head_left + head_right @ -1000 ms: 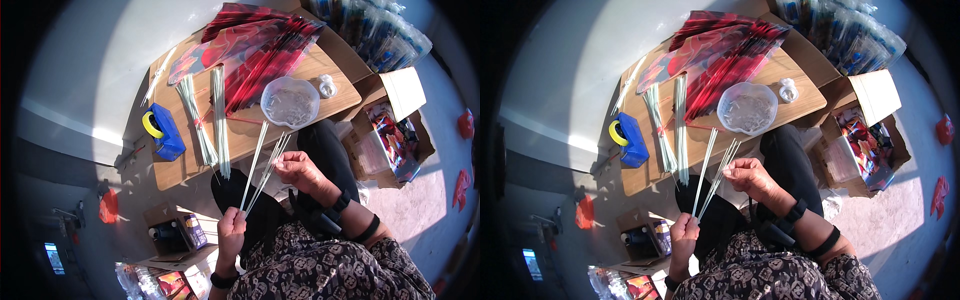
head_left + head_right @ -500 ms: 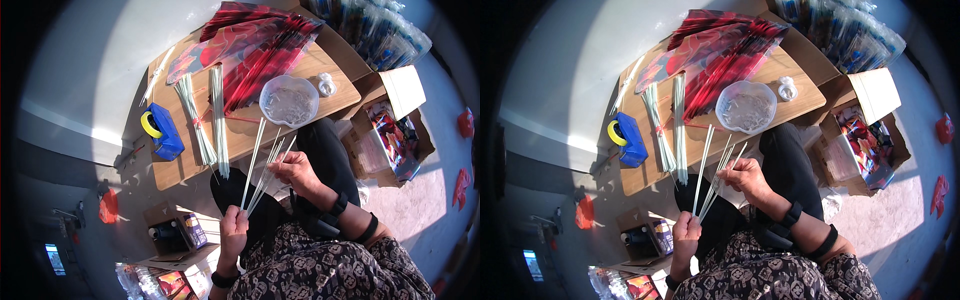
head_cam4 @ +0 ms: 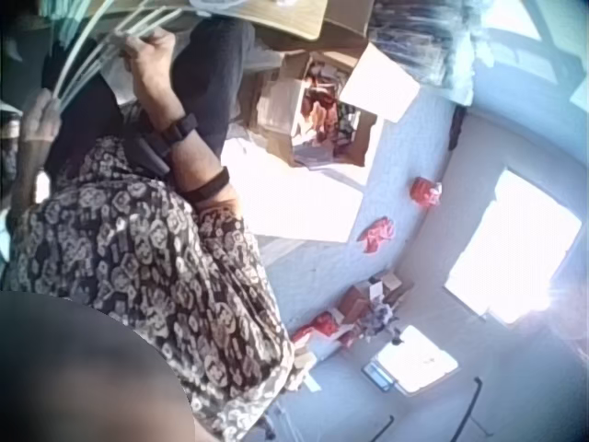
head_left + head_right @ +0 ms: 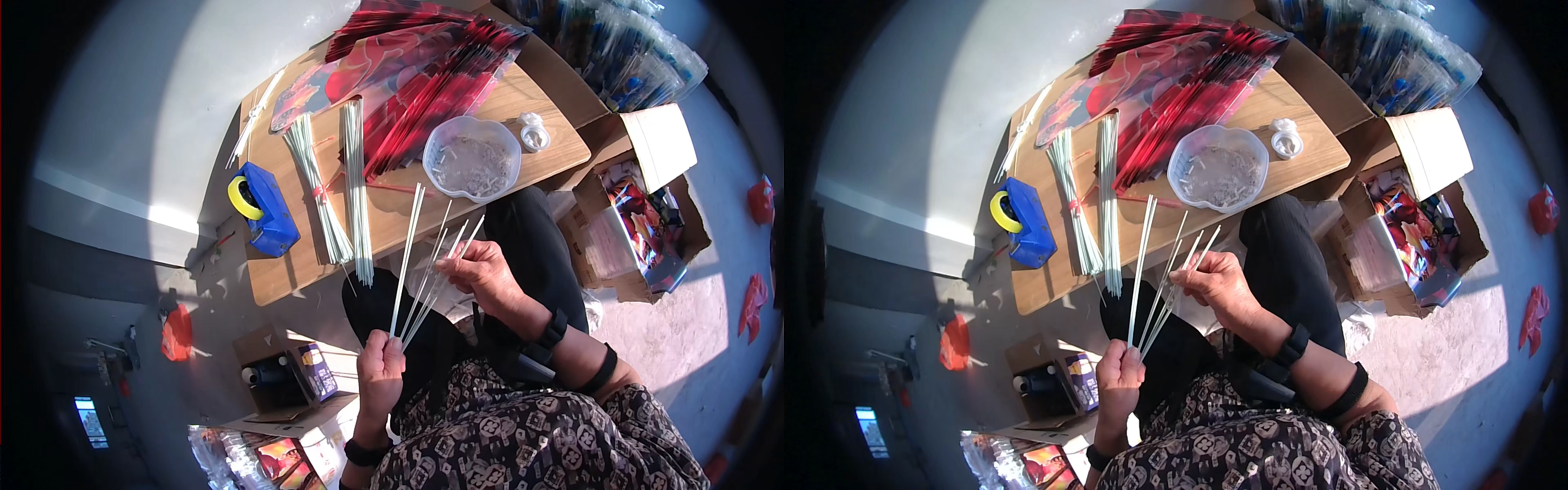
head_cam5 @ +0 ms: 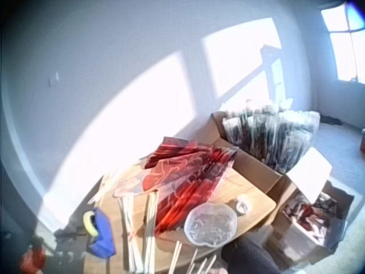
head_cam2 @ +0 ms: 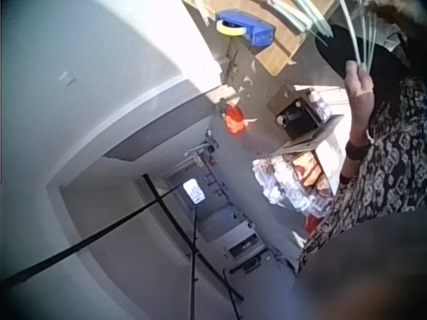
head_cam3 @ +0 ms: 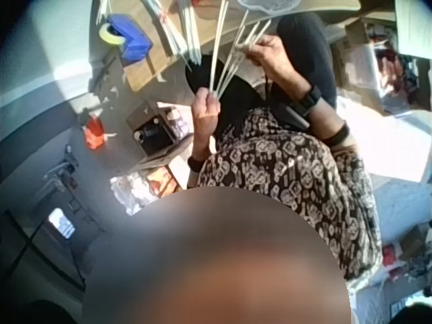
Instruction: Assemble small components of a product, such as kite or toy parts, by hand.
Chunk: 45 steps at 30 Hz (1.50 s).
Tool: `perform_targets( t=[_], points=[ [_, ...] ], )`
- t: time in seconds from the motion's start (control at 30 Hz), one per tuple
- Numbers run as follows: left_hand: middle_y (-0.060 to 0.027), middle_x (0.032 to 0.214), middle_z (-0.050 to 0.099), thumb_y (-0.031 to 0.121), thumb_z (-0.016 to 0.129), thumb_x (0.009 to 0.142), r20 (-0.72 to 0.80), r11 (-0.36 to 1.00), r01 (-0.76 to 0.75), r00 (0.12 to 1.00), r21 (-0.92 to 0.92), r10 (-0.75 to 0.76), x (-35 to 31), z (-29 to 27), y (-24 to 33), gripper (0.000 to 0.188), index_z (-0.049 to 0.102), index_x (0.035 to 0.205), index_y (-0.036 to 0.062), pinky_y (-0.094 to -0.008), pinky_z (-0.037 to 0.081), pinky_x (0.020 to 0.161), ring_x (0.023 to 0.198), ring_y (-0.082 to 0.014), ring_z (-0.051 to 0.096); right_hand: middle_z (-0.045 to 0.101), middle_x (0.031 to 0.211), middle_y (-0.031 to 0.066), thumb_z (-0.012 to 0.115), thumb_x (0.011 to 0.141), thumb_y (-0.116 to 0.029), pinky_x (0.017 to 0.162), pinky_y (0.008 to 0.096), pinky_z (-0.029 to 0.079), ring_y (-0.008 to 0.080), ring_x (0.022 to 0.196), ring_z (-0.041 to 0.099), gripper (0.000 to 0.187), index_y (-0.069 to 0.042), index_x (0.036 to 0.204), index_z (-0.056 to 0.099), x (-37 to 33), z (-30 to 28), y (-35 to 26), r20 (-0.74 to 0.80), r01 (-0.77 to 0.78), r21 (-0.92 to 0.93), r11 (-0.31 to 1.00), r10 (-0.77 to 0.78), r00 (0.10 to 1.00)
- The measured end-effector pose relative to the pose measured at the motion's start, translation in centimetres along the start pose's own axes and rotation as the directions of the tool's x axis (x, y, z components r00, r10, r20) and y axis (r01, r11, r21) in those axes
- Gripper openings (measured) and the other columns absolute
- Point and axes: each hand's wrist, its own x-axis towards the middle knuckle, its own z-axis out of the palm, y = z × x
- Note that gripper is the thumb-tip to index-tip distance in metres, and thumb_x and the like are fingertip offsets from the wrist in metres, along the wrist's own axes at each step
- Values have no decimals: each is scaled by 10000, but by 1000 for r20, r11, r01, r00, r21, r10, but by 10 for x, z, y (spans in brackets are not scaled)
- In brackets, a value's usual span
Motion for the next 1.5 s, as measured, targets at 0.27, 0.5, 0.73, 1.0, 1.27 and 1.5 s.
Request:
perform_targets(
  t=[0.27, 0.5, 0.73, 1.0, 1.27, 1.5],
  points=[
    [10, 569, 415, 127, 463, 933, -12, 999, 17, 1000, -33, -17, 0, 1, 2, 206, 432, 743, 53, -204, 296, 443, 502, -54, 384, 534, 569, -17, 721, 741, -139, 414, 182, 284, 31, 450, 411, 143, -70, 696, 603, 2, -2, 4, 14, 15, 21, 1000, -16, 1000],
    [11, 568, 418, 130, 459, 935, 23, 1000, 22, 1000, -19, -22, 0, 0, 1, 198, 444, 753, 52, -205, 291, 448, 500, -56, 384, 538, 573, -16, 701, 744, -115, 421, 180, 295, 29, 457, 422, 129, -75, 685, 594, 1, -1, 4, -14, 35, -4, 999, -35, 999],
    [2, 573, 417, 105, 462, 925, -102, 998, 21, 994, -58, -27, -1, 0, -4, 190, 426, 748, 47, -220, 330, 453, 502, -70, 399, 531, 571, -30, 695, 741, -92, 440, 181, 304, 28, 485, 433, 84, -61, 717, 622, -5, -2, 0, 29, 100, 14, 995, -100, 995],
    [33, 598, 398, 100, 475, 915, -83, 1000, 24, 996, 3, -24, -4, -2, 3, 184, 435, 743, 49, -192, 336, 470, 539, -31, 363, 561, 797, 15, 588, 811, -18, 512, 200, 329, 59, 602, 438, 144, 5, 952, 605, -4, -19, -3, 319, -152, 302, 941, 50, 946],
    [21, 593, 413, 71, 481, 902, 0, 1000, -3, 1000, 28, 3, -6, -6, -6, 156, 455, 752, 41, -198, 319, 458, 507, -41, 381, 575, 735, 76, 470, 870, -40, 429, 175, 283, 56, 501, 382, 170, 47, 979, 568, 14, -30, 14, -74, -145, 432, 890, 195, 978],
    [14, 578, 418, 62, 484, 896, 24, 1000, -3, 1000, 10, 3, -4, -7, -3, 142, 465, 757, 36, -201, 311, 447, 492, -46, 393, 554, 693, 50, 534, 877, -106, 461, 180, 328, 62, 507, 390, 172, 35, 973, 557, 18, -34, 13, -4, -44, 537, 842, 55, 998]
  ],
)
